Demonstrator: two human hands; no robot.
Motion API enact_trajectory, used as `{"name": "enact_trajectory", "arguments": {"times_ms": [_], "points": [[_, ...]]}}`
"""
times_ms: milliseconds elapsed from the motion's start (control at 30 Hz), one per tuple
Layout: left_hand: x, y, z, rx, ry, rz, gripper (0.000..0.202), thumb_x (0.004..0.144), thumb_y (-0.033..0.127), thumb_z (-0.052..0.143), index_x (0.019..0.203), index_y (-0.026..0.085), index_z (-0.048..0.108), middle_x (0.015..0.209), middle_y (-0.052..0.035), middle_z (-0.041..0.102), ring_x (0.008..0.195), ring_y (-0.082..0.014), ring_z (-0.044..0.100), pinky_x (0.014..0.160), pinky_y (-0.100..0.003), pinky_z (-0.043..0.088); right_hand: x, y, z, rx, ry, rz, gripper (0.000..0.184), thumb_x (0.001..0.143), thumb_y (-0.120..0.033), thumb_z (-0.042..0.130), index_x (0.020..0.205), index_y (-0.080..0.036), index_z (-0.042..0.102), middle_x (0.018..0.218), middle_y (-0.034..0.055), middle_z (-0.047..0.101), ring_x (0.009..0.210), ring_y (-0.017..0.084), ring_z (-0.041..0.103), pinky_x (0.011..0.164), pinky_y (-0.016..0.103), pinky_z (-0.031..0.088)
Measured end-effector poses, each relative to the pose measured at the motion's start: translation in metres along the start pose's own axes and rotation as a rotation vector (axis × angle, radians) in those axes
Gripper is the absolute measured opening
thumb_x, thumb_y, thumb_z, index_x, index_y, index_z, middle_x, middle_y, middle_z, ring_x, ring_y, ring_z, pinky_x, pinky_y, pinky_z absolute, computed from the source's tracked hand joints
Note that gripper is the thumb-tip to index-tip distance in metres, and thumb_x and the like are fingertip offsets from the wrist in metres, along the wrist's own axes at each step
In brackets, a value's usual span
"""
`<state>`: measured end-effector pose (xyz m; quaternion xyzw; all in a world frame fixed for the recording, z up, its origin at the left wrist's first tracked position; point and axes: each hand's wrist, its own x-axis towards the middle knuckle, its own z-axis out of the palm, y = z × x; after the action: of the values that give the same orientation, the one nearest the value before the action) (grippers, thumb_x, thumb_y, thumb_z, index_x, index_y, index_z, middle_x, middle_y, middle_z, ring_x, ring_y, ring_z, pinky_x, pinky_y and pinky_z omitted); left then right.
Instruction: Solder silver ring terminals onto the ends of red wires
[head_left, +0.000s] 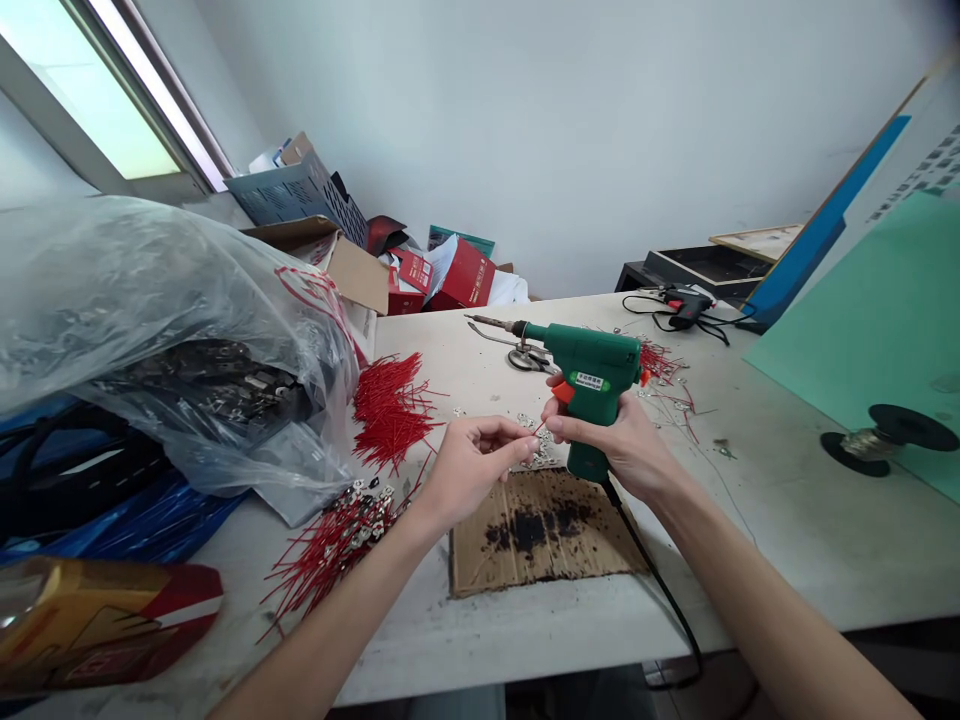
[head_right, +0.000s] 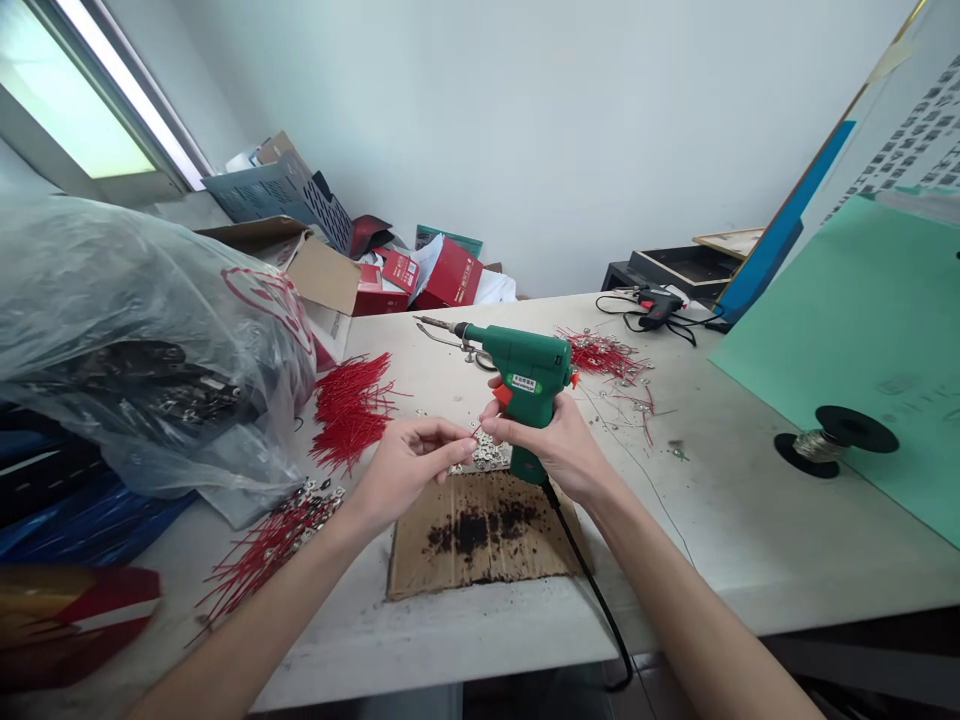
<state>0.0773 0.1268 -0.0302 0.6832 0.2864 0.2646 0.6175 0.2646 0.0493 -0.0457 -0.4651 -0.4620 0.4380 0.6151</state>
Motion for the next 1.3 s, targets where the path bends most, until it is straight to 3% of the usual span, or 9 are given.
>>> {"name": "enact_trajectory", "arguments": {"times_ms": [400, 633, 767, 900, 1000, 1167, 1300], "points": [[0.0, 0.011, -0.013, 0.308, 0.05, 0.168, 0.021, 0.086, 0.037, 0.076, 0.081, 0.016, 0.077, 0.076, -0.0016, 0.073, 0.066, -0.008, 0.057, 0.061, -0.023, 0.044, -0.001, -0.003, 0.001, -0.011, 0.048, 0.018, 0.06, 0.081, -0.046, 0.086, 0.12, -0.01, 0.058, 0.098, 0.0074, 0.057, 0.07, 0.005, 0.049, 0.058, 0.014, 0.042], [0.0, 0.01, -0.018, 0.442, 0.079, 0.261, 0.021, 0.088, 0.037, 0.076, 0.079, 0.018, 0.077, 0.075, 0.0008, 0.074, 0.065, -0.0087, 0.059, 0.061, -0.025, 0.042, 0.002, -0.002, -0.004, -0.018, 0.015, -0.025, 0.053, 0.085, -0.04, 0.083, 0.121, -0.012, 0.056, 0.099, 0.0062, 0.057, 0.069, 0.004, 0.048, 0.06, 0.014, 0.042], [-0.001, 0.014, -0.02, 0.503, 0.067, 0.263, 0.021, 0.089, 0.038, 0.073, 0.081, 0.019, 0.076, 0.079, 0.0009, 0.074, 0.068, -0.0096, 0.059, 0.063, -0.026, 0.04, 0.002, 0.0, -0.004, 0.009, -0.002, -0.03, 0.056, 0.086, -0.042, 0.082, 0.126, -0.013, 0.055, 0.1, 0.0059, 0.057, 0.068, 0.003, 0.047, 0.06, 0.015, 0.041], [-0.003, 0.018, -0.017, 0.527, 0.054, 0.219, 0.023, 0.09, 0.04, 0.071, 0.102, 0.02, 0.074, 0.102, -0.0005, 0.075, 0.087, -0.0121, 0.063, 0.075, -0.027, 0.041, 0.002, 0.001, -0.003, -0.007, 0.008, -0.057, 0.055, 0.088, -0.046, 0.08, 0.125, -0.012, 0.055, 0.1, 0.0059, 0.056, 0.069, 0.003, 0.047, 0.061, 0.015, 0.042], [-0.005, 0.015, -0.009, 0.473, 0.088, 0.216, 0.029, 0.091, 0.041, 0.071, 0.11, 0.02, 0.071, 0.108, -0.0014, 0.074, 0.089, -0.0124, 0.062, 0.077, -0.028, 0.041, 0.0, 0.001, -0.001, -0.031, 0.012, -0.06, 0.059, 0.088, -0.049, 0.08, 0.127, -0.013, 0.056, 0.101, 0.0063, 0.058, 0.07, 0.004, 0.047, 0.063, 0.016, 0.043], [-0.005, 0.008, 0.003, 0.431, 0.093, 0.244, 0.018, 0.093, 0.036, 0.069, 0.1, 0.02, 0.074, 0.095, 0.0006, 0.074, 0.084, -0.0115, 0.06, 0.074, -0.027, 0.039, -0.003, 0.0, 0.006, -0.012, -0.032, -0.044, 0.063, 0.086, -0.049, 0.082, 0.132, -0.014, 0.055, 0.101, 0.0057, 0.058, 0.069, 0.004, 0.048, 0.064, 0.017, 0.044], [-0.004, 0.013, -0.003, 0.452, 0.092, 0.216, 0.015, 0.093, 0.032, 0.068, 0.092, 0.019, 0.075, 0.091, 0.0004, 0.075, 0.082, -0.0124, 0.061, 0.072, -0.027, 0.039, -0.004, 0.002, 0.009, -0.01, -0.038, -0.029, 0.061, 0.088, -0.049, 0.081, 0.132, -0.015, 0.055, 0.1, 0.0056, 0.059, 0.071, 0.004, 0.051, 0.065, 0.016, 0.045]]}}
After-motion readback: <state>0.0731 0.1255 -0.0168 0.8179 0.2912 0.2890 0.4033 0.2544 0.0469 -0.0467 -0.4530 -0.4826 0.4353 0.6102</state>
